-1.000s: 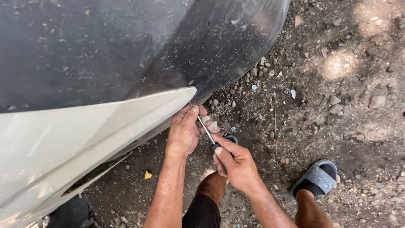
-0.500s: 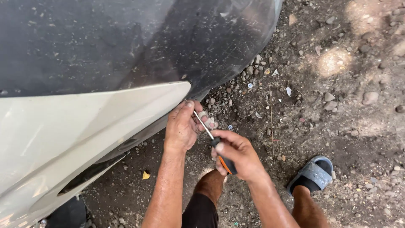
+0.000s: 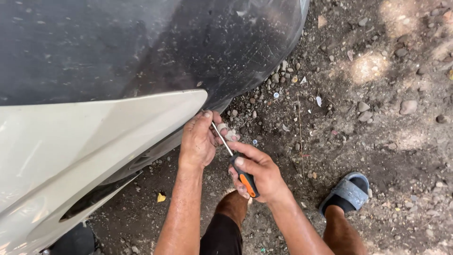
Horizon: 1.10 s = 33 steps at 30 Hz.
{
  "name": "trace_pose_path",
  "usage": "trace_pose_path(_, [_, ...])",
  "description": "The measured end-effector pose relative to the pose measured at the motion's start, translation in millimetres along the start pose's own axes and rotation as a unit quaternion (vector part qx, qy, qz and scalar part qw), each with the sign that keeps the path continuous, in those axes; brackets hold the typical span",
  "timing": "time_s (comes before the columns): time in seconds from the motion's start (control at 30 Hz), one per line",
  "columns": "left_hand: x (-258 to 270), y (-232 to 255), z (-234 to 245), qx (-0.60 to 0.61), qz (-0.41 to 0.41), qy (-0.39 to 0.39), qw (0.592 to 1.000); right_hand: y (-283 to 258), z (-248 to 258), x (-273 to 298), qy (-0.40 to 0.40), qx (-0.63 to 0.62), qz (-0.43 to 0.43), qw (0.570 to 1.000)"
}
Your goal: The person uses pliers and a screwdriver to remove fasteners from the front bumper of a white car. They work on the lower edge near the wheel arch and the area around the headlight, manipulating small metal clips and screws to detach the bumper section.
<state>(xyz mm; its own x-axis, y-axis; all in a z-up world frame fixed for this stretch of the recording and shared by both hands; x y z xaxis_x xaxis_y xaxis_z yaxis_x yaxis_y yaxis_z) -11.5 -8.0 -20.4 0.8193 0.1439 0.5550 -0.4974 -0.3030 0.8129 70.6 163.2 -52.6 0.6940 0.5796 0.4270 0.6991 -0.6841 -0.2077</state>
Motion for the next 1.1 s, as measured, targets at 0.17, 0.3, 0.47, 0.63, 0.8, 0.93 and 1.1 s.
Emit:
trace_pose_path(0.17, [9,8,-17,0.044,0.012,0.003,0.999,1,2,1,-0.05,-0.155,-0.058,0.985])
trace_pose_path(0.3, [16,8,-14,0.006,0.003,0.003,1.0,16,15,0,-0.085,-0.122,-0.027,0.989])
trace_pose_path(0.47, [12,1,-7,0.021,-0.003,-0.004,1.0,-11,-16,9,0.039,0.21,0.03,0.977])
trace_pose_path(0.63, [15,9,-16,0.076,-0.007,0.009,0.997,-20,-30,12,0.126,0.416,0.083,0.897])
trace_pose_path(0.8, [5,-3,5,0.076,-0.013,-0.02,0.997,-9,-21,5,0.102,0.337,0.051,0.934])
trace_pose_path(0.93, [6,2,1,0.063,0.003,0.005,0.998,-8,-13,-5,0.082,0.279,0.031,0.956])
trace_pose_path(1.1, [7,2,-1,0.063,0.009,-0.005,0.998,-11,-10,-9,0.033,0.052,-0.05,0.997])
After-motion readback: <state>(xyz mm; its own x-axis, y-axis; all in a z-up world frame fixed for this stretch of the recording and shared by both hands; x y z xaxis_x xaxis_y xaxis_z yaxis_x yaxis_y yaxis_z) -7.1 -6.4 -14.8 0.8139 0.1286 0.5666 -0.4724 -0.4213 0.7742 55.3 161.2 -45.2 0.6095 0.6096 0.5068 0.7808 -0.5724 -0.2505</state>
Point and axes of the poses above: each hand's wrist, its own x-axis away from the middle knuckle, its own z-axis out of the back of the hand, y = z × x, the point moved 1 cm from there along -x, towards the middle knuckle, and after that the axes turned 8 degrees about x, right-handed, at the moved point
